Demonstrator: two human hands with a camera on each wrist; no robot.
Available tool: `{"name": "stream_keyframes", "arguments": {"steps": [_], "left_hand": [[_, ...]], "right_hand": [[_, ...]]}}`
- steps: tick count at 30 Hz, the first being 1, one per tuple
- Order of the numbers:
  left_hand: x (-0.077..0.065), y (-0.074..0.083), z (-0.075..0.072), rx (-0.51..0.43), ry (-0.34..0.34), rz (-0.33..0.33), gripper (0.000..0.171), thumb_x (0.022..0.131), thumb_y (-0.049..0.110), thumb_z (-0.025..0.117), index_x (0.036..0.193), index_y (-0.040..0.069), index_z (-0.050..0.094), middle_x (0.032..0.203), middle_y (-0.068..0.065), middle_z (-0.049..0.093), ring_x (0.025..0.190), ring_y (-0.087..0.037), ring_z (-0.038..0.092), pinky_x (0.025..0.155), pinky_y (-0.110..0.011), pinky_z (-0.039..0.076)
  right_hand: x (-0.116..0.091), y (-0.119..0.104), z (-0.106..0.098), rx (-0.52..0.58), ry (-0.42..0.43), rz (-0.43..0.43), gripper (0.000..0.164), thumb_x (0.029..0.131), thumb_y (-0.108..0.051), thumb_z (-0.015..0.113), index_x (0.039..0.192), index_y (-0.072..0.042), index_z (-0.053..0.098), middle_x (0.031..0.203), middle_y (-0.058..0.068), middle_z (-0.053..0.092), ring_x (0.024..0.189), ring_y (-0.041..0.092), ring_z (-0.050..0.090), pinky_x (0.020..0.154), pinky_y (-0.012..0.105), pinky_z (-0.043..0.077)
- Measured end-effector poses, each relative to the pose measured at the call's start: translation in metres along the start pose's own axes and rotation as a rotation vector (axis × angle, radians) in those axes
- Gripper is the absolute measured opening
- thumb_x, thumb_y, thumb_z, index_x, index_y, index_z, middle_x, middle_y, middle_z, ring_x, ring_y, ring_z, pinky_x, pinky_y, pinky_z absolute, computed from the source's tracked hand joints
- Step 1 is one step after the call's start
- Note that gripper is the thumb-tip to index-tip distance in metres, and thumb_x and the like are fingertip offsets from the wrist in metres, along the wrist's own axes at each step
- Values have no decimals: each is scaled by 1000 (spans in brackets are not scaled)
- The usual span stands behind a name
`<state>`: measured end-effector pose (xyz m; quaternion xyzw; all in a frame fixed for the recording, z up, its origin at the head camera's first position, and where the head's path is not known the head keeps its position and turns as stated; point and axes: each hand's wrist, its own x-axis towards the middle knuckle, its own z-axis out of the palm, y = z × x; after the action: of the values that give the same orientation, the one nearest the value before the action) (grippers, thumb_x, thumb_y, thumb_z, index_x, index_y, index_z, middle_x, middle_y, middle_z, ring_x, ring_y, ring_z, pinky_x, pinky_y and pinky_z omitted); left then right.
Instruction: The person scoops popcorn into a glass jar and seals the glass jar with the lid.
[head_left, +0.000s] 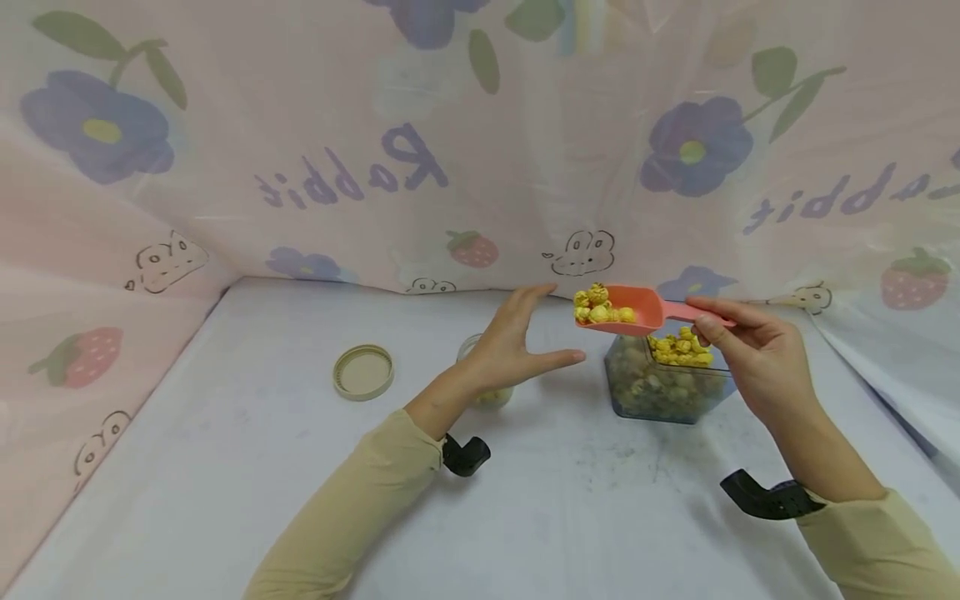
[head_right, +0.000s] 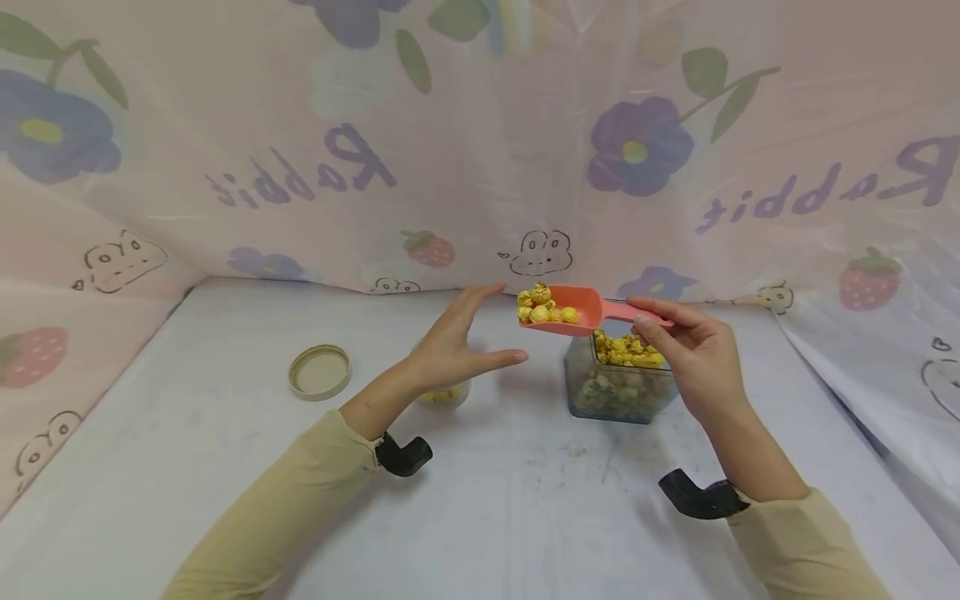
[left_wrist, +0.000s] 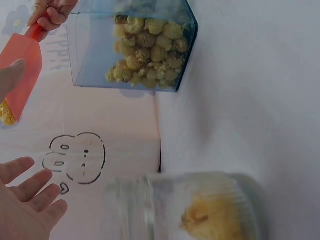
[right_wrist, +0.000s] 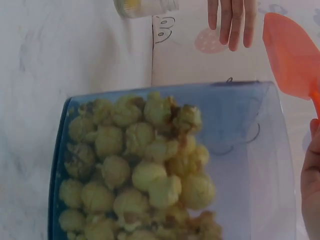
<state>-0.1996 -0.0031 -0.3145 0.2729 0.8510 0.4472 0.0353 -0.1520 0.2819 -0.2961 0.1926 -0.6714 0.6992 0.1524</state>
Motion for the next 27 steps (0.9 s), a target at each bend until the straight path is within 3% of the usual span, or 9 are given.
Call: {"name": "stream_keyframes", "arguments": {"steps": [11,17,27], "left_hand": [[-14,-13,-15,60,66,2,88,79,43,76,149,14,30,152,-2,32,142,-20,26,115,-45,27],[-20,-21,-21,73,88,-10,88,79,42,77,149,14,31,152,-2,33,142,-20,27,116,-43,26],[-30,-34,-29,53,98,-33,90,76,41,79,148,14,32,151,-2,34,142,-21,27,115,-45,26]], "right_hand": [[2,3,16,-25,21,67,27,90,9,57,116,7,65,98,2,66,77,7,64,69,13,53],[5,3,25,2,-5,64,26,90,9,57,114,8,66,98,2,68,77,8,64,69,14,54],[4,4,41,-79,-5,125,24,91,2,60,114,2,68,100,0,66,77,8,63,68,13,53]]}}
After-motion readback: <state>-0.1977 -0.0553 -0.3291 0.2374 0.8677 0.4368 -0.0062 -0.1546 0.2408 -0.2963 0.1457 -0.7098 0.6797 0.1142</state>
